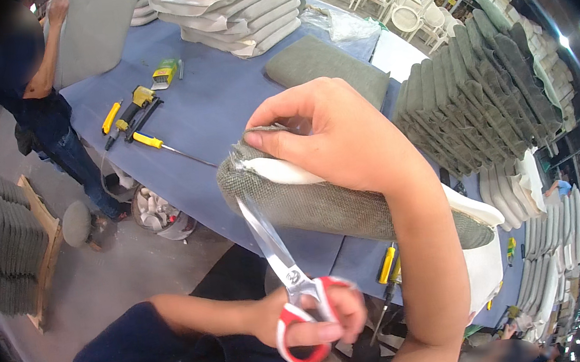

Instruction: The person trims excess fabric from a cushion cover using scissors, then uses a screwdriver to create indentations on the cushion surface. The person handles the cushion and tools throughout the process.

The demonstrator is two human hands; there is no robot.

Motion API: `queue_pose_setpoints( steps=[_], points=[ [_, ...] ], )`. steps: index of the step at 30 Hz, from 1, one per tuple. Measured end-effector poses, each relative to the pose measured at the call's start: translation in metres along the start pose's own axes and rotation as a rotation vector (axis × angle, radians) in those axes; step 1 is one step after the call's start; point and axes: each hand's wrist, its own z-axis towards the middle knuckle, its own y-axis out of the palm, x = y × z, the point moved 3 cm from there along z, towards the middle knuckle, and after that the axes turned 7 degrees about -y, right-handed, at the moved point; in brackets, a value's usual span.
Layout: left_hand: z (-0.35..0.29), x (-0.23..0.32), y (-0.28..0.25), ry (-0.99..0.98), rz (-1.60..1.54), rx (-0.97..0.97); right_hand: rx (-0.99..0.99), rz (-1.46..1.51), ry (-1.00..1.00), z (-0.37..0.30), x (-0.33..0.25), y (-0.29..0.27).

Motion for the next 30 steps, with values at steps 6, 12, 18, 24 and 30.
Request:
queue_pose_setpoints(
  steps=[6,12,18,24,30],
  points=[
    [-0.083,0.085,-0.096,-0.375,1.284,-0.026,0.088,-0.040,-0.240,-0.006,-0.011,-0.002],
    [-0.101,0.214,-0.119,-0.525,1.947,0.172,0.012,-0.077,-0.462,-0.007,-0.012,-0.002],
    [-0.073,0.252,-0.124,-0.596,2.104,0.108,0.004,-0.040,-0.488,-0.003,-0.005,-0.007],
    [-0.048,0.266,-0.105,-0.735,2.242,0.041,-0.037,0.006,-0.509,-0.007,-0.008,-0.011],
    [-0.041,0.270,-0.107,-0.771,2.325,-0.057,-0.020,-0.018,-0.320,-0.014,-0.011,-0.014]
  ],
)
